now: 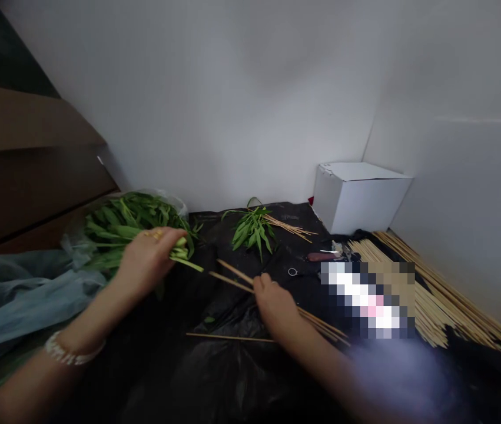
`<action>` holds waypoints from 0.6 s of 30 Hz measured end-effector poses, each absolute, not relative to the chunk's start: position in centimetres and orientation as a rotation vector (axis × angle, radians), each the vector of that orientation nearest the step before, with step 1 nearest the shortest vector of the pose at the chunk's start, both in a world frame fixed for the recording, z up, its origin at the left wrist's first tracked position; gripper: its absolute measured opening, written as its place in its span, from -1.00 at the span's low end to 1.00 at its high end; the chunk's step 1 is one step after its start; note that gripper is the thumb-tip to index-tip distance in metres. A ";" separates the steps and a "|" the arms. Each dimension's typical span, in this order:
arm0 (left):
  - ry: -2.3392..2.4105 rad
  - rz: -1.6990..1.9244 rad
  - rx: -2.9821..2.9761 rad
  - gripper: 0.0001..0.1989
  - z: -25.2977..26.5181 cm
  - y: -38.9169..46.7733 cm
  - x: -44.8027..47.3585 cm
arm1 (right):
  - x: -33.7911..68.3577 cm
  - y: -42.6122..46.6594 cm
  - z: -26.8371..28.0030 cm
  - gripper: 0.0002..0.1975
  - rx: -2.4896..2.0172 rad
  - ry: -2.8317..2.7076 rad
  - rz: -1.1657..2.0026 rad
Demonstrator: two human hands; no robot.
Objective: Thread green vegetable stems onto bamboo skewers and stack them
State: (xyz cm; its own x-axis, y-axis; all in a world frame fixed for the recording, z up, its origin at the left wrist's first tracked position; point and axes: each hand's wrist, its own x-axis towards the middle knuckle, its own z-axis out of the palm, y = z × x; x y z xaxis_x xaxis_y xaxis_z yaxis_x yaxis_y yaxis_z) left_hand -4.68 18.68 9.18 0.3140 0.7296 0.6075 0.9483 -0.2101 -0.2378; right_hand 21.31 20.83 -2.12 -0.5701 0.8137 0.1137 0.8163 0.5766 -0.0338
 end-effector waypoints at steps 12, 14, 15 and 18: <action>-1.749 -0.257 -2.154 -0.86 -1.5 21.6 0.2 | 23.1 21.7 -1.7 -0.63 -1.413 -2.610 -0.215; -1.761 -0.246 -2.178 -0.83 -0.9 21.8 -0.2 | 22.8 20.6 -1.1 -0.68 -1.341 -2.679 -0.131; -1.766 -0.236 -2.187 -0.80 -0.3 21.9 -0.5 | 22.8 20.3 -0.9 -0.70 -1.330 -2.707 -0.090; -1.765 -0.226 -2.153 -0.75 2.1 22.1 -1.8 | 23.0 19.5 -0.8 -0.76 -1.281 -2.775 0.029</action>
State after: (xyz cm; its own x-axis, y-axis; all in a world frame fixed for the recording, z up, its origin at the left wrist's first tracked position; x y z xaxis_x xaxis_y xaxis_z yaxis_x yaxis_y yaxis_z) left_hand -1.75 22.09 2.08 0.2126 0.9174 0.3364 0.9726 -0.1654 -0.1637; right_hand 23.02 19.52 -0.77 -0.6458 0.7603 0.0693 0.7587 0.6493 -0.0527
